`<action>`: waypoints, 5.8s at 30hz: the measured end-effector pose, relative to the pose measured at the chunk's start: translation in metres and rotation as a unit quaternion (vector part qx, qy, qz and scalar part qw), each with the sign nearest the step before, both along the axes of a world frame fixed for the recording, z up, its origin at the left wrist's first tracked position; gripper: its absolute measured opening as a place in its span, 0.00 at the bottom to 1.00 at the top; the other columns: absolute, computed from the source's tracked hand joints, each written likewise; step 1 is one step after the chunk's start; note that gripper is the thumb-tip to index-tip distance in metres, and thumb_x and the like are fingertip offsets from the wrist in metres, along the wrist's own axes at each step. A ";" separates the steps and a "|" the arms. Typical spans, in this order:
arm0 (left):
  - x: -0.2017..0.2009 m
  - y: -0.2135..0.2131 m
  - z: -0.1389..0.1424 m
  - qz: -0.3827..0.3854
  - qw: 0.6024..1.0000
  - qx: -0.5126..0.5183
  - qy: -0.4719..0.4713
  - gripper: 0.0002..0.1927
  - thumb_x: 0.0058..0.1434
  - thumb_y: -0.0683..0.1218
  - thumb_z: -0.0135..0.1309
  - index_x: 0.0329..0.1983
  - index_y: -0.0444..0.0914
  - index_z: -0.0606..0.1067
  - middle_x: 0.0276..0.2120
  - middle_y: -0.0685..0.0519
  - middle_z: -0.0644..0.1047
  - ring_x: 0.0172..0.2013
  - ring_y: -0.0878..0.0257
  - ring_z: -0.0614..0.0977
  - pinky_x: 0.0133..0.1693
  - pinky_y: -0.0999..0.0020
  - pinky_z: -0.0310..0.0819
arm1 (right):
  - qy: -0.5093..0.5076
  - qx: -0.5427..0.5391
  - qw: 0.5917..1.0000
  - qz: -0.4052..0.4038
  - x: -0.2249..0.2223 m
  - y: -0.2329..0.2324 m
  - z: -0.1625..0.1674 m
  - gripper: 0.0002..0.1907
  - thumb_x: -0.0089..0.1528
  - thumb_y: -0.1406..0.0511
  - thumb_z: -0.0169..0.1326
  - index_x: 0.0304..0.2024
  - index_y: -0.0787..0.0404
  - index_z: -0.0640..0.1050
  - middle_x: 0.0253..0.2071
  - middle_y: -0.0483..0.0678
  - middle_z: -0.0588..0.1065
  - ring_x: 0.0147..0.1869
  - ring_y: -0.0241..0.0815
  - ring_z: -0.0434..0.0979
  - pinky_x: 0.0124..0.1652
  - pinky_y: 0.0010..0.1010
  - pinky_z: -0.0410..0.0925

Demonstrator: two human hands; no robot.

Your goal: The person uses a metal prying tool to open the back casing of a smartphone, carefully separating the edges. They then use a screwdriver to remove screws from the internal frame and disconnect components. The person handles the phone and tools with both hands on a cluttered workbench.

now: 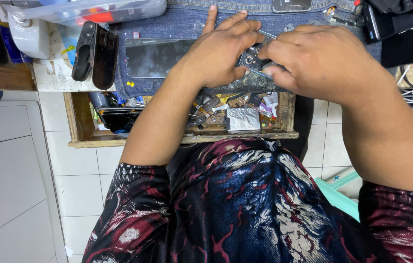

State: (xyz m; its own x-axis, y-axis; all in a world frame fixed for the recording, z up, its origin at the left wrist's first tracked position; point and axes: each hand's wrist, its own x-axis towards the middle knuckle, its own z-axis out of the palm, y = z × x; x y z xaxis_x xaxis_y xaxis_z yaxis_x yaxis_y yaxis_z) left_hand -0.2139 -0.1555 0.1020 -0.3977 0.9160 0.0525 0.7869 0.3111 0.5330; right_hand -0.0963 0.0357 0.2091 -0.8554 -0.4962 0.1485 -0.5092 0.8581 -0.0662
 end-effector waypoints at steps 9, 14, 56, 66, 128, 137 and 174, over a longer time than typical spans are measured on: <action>-0.005 -0.003 0.001 -0.004 1.000 0.004 0.006 0.38 0.50 0.48 0.69 0.65 0.44 0.70 0.69 0.50 0.66 0.72 0.49 0.58 0.67 0.27 0.33 | -0.060 -0.042 0.995 -0.072 -0.007 -0.011 0.012 0.14 0.63 0.60 0.60 0.48 0.58 0.79 0.41 0.51 0.79 0.45 0.56 0.80 0.39 0.45 0.72; -0.006 -0.003 0.002 -0.003 1.000 -0.003 -0.005 0.37 0.51 0.48 0.69 0.65 0.45 0.70 0.68 0.50 0.66 0.72 0.50 0.58 0.67 0.27 0.33 | -0.075 -0.079 0.993 -0.039 -0.001 -0.006 0.006 0.15 0.60 0.64 0.57 0.49 0.59 0.79 0.43 0.52 0.79 0.47 0.56 0.80 0.41 0.45 0.73; 0.001 -0.009 0.002 0.008 0.999 0.028 0.033 0.26 0.53 0.47 0.66 0.57 0.44 0.78 0.68 0.52 0.66 0.72 0.49 0.58 0.68 0.27 0.33 | -0.037 -0.090 0.993 -0.069 -0.011 0.003 -0.006 0.09 0.67 0.62 0.61 0.48 0.58 0.80 0.43 0.50 0.79 0.43 0.52 0.80 0.41 0.42 0.72; 0.003 -0.008 0.006 -0.005 0.997 0.040 0.061 0.14 0.57 0.44 0.64 0.47 0.46 0.79 0.63 0.56 0.70 0.72 0.52 0.61 0.70 0.27 0.36 | -0.008 -0.132 0.989 -0.063 -0.007 0.003 0.014 0.08 0.64 0.66 0.62 0.44 0.61 0.79 0.41 0.51 0.79 0.40 0.48 0.81 0.37 0.36 0.73; -0.004 -0.022 -0.012 0.064 0.996 0.025 0.049 0.30 0.56 0.50 0.65 0.62 0.39 0.72 0.63 0.48 0.73 0.70 0.48 0.63 0.67 0.27 0.31 | -0.019 -0.098 0.995 -0.013 -0.030 -0.020 0.005 0.10 0.63 0.63 0.58 0.45 0.59 0.77 0.38 0.51 0.77 0.42 0.55 0.79 0.38 0.43 0.72; -0.007 -0.022 -0.010 0.063 0.997 0.022 0.048 0.31 0.56 0.50 0.65 0.62 0.39 0.72 0.64 0.48 0.72 0.70 0.48 0.63 0.66 0.26 0.32 | -0.045 -0.084 0.994 -0.050 -0.032 -0.013 -0.004 0.08 0.68 0.62 0.60 0.46 0.57 0.79 0.43 0.49 0.79 0.43 0.53 0.80 0.39 0.42 0.72; -0.005 -0.027 -0.008 0.067 0.996 0.030 0.043 0.30 0.56 0.50 0.65 0.62 0.40 0.72 0.62 0.50 0.74 0.69 0.49 0.64 0.66 0.25 0.31 | -0.026 -0.086 0.995 -0.034 -0.038 -0.015 -0.014 0.08 0.68 0.61 0.60 0.43 0.58 0.79 0.35 0.49 0.78 0.42 0.54 0.79 0.38 0.44 0.71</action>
State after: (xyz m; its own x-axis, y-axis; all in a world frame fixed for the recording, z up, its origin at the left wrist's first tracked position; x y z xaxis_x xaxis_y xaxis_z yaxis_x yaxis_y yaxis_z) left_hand -0.2190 -0.1820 0.0939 -0.5076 0.8493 0.1450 0.7841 0.3857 0.4862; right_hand -0.1339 0.0205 0.1953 -0.8945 -0.4087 0.1813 -0.4432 0.8636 -0.2402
